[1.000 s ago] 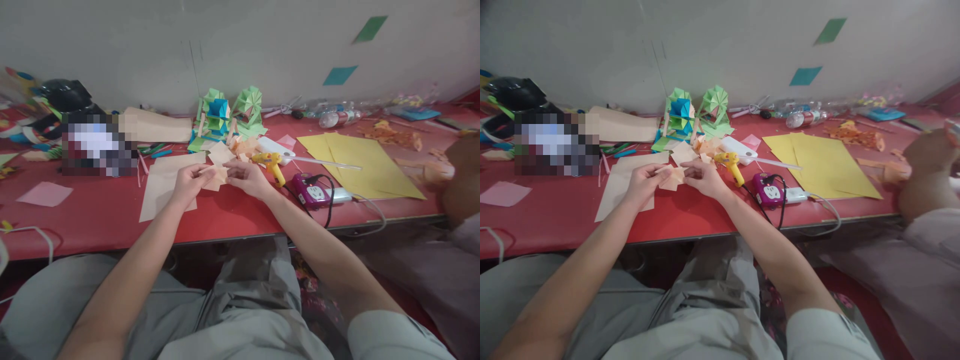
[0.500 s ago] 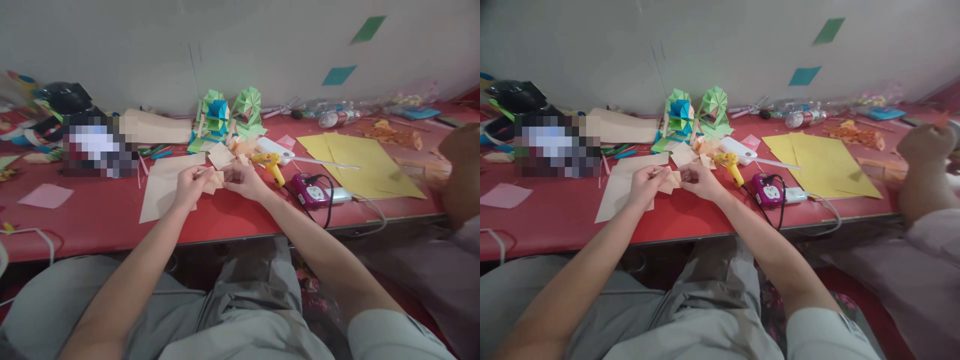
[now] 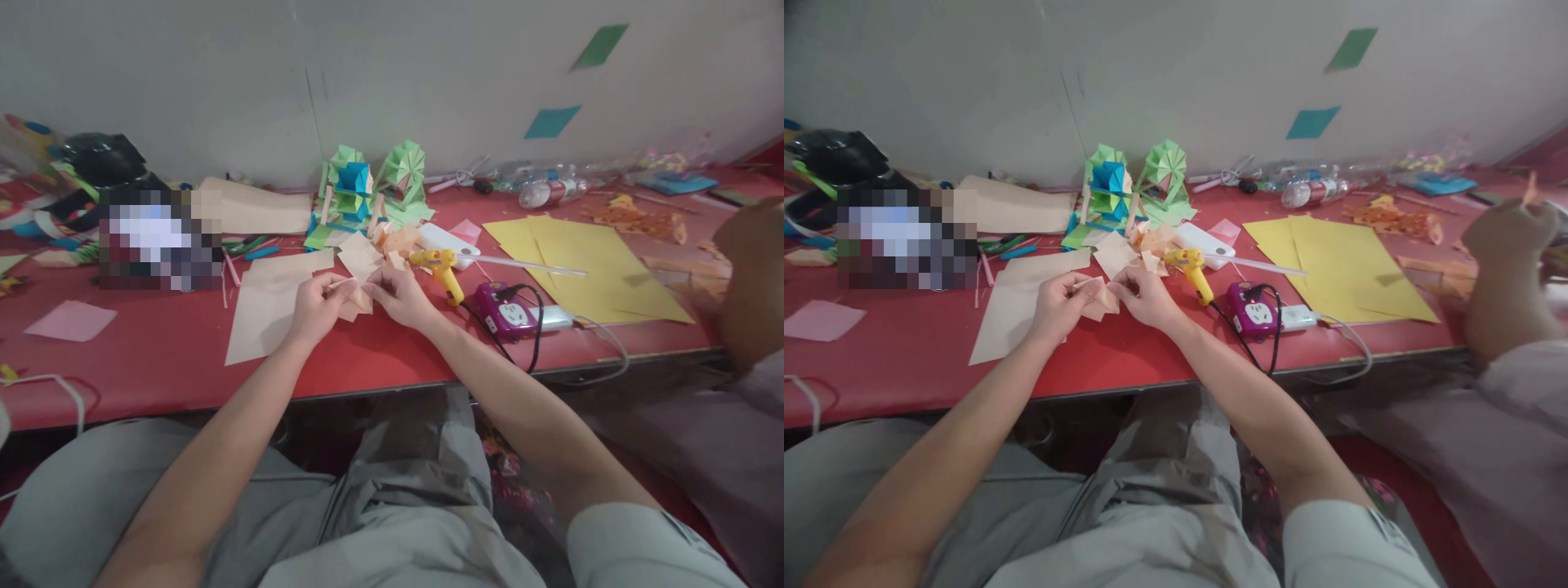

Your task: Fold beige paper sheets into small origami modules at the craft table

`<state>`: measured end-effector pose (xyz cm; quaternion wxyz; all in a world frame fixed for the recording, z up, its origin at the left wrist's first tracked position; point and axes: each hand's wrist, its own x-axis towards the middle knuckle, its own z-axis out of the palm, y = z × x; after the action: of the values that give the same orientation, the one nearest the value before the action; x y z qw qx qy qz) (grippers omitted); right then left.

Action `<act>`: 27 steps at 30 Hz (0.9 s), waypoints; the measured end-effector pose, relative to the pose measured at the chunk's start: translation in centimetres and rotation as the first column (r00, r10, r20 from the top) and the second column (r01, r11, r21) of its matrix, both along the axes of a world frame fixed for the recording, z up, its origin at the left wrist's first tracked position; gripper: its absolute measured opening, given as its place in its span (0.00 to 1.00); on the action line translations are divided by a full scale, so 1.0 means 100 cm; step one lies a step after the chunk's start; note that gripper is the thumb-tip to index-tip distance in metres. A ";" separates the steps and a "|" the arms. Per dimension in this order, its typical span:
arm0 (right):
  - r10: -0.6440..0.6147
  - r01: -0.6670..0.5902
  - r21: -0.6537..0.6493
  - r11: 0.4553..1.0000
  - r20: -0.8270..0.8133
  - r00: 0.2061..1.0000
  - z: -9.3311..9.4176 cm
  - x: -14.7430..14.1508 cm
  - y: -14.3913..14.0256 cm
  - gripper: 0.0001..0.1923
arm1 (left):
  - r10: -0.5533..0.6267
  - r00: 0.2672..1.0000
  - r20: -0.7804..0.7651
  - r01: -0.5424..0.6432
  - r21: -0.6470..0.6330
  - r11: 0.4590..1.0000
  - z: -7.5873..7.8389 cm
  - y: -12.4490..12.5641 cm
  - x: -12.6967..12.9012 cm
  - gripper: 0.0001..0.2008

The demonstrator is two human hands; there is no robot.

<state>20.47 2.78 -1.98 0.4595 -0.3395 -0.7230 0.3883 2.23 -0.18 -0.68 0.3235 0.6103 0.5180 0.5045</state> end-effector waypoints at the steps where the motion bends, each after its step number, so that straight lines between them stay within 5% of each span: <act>1: 0.005 -0.005 -0.008 1.000 0.000 1.000 0.000 0.000 -0.001 0.23 | -0.001 1.000 0.000 0.001 0.000 1.000 0.000 0.000 0.000 0.16; 20: 0.044 -0.044 -0.002 0.999 -0.004 0.999 0.004 0.001 -0.003 0.21 | -0.053 0.998 0.037 0.055 -0.042 0.998 0.002 -0.001 0.001 0.19; 27: -0.076 0.075 0.066 0.995 0.010 0.997 0.002 0.006 0.001 0.22 | -0.034 0.973 0.230 0.059 -0.105 0.993 -0.002 0.005 -0.002 0.20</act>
<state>21.11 2.93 -1.81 0.4804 -0.3536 -0.7249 0.3445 2.04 0.28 -0.87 0.4259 0.5415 0.4902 0.5340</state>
